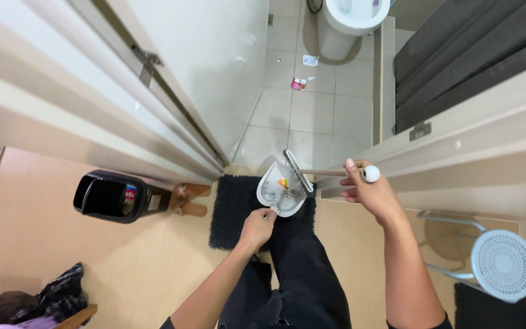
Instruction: The person cleans a toilet bowl using a handheld bidet sprayer and a toilet brush. They scrub the inside of the bowl and rinse it with water. Afterwards, they sweep the bathroom floor with a broom and dustpan, collecting small debris.
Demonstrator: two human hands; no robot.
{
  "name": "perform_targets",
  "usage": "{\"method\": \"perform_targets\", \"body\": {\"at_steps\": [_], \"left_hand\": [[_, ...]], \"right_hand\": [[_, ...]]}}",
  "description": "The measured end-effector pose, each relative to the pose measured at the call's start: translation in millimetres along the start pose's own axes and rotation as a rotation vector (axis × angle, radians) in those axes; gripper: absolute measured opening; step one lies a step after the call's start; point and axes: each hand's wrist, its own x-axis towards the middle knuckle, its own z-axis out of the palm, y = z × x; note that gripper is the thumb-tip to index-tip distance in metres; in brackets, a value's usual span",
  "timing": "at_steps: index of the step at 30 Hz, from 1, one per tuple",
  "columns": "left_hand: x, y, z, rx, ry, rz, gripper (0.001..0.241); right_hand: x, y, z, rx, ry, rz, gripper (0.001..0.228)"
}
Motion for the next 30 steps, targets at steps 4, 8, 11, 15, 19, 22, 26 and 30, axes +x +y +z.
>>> {"method": "perform_targets", "body": {"at_steps": [4,8,11,15,19,22,26,30], "left_hand": [[47,24,10,-0.041,0.026,-0.013,0.047],[100,46,28,-0.047,0.054,-0.046,0.051],[129,62,39,-0.040,0.082,-0.068,0.052],[175,91,38,-0.025,0.113,-0.053,0.050],[201,117,30,-0.025,0.114,-0.030,0.050],[227,134,16,-0.014,0.092,-0.021,0.051],[297,126,20,0.026,0.045,0.028,0.050],[377,150,0,0.094,0.024,0.050,0.050]], "right_hand": [[54,6,-13,-0.014,-0.005,-0.014,0.049],[92,-6,-33,0.146,-0.154,-0.025,0.048],[105,-16,-43,0.307,-0.261,0.018,0.046],[119,-55,-49,0.746,-0.283,0.158,0.054],[173,-25,-43,0.912,-0.241,0.216,0.035],[193,-30,-34,0.956,-0.270,0.252,0.025],[241,-34,-33,0.837,-0.277,0.324,0.036],[298,-59,-33,0.762,-0.221,0.373,0.047]]}}
